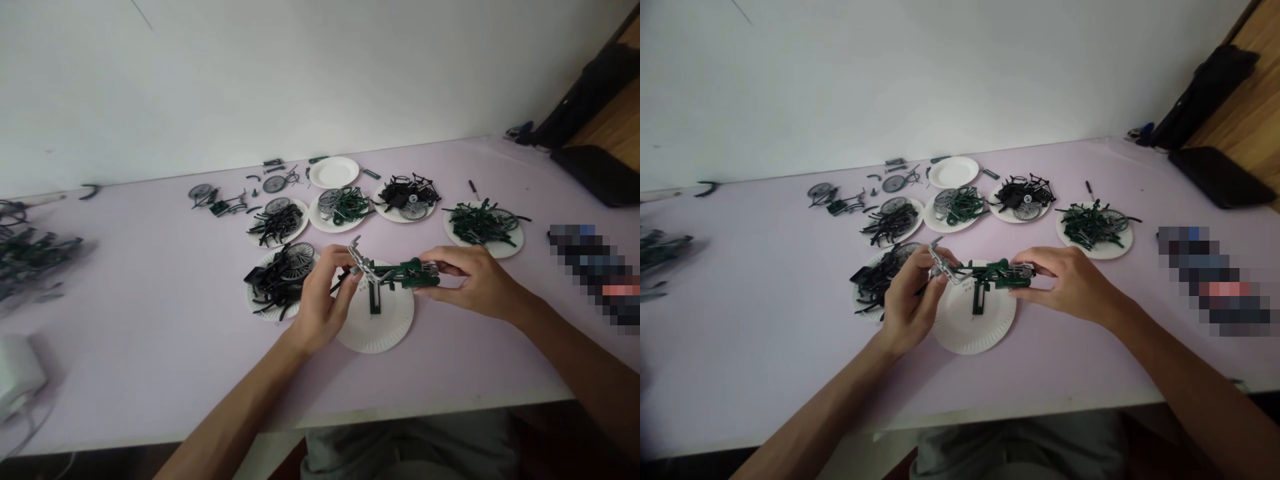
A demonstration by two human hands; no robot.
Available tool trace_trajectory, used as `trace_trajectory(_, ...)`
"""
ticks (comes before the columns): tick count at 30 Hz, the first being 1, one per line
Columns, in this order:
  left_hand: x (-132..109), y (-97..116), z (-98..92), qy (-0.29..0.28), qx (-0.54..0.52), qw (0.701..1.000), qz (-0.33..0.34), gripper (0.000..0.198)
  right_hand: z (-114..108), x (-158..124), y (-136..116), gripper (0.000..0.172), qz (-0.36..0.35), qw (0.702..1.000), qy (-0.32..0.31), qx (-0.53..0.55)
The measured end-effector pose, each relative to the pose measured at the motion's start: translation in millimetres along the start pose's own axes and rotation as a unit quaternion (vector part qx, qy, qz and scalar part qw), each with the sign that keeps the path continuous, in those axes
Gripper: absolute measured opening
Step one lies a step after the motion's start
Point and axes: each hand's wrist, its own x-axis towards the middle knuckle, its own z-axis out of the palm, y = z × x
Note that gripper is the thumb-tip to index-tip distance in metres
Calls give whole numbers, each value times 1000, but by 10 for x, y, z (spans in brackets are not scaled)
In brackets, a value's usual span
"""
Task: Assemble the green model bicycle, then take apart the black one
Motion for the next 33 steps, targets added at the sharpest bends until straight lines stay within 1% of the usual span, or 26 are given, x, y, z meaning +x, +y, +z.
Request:
trace_trajectory(5, 12, 20, -16, -4, 18, 1000, -21, 12, -11, 10, -25, 38, -3, 999, -1, -35)
trace_trajectory(7, 14, 10, -21, -3, 17, 999, -29, 12, -10, 11, -32, 37, -12, 999, 2, -44)
trace_trajectory(11, 13, -12, -31, 8, 18, 1000, -21, 9, -1, 5, -33, 32, -29, 999, 2, -33)
trace_trajectory(13, 9, -9, -39, 2, 31, 999, -29, 9, 1, 2, -26, 33, -20, 1000, -6, -18)
trace_trajectory(18, 1, 25, -55, -19, 35, 997, -64, 6, 0, -3, -16, 44, 22, 999, -35, 7)
trace_trajectory(21, 12, 41, -68, -29, 43, 996, -67, 6, 4, -9, -3, 39, 26, 998, -52, 23)
trace_trajectory(23, 28, 34, -83, -42, 59, 995, -68, 8, 8, -11, 18, 39, 19, 998, -51, 19)
trace_trajectory(26, 60, -1, -129, -72, 99, 992, -44, 10, 11, -14, 60, 40, 2, 1000, -28, -9)
trace_trajectory(29, 74, -5, -212, -82, 179, 980, -1, 12, 7, -12, 95, 39, 0, 999, -24, -32)
trace_trajectory(31, 54, 45, -278, -62, 245, 967, 16, 11, -3, -3, 106, 39, 4, 999, -25, -34)
trace_trajectory(33, 5, 128, -328, -23, 305, 951, 50, 7, -18, 11, 111, 38, 16, 999, -28, -34)
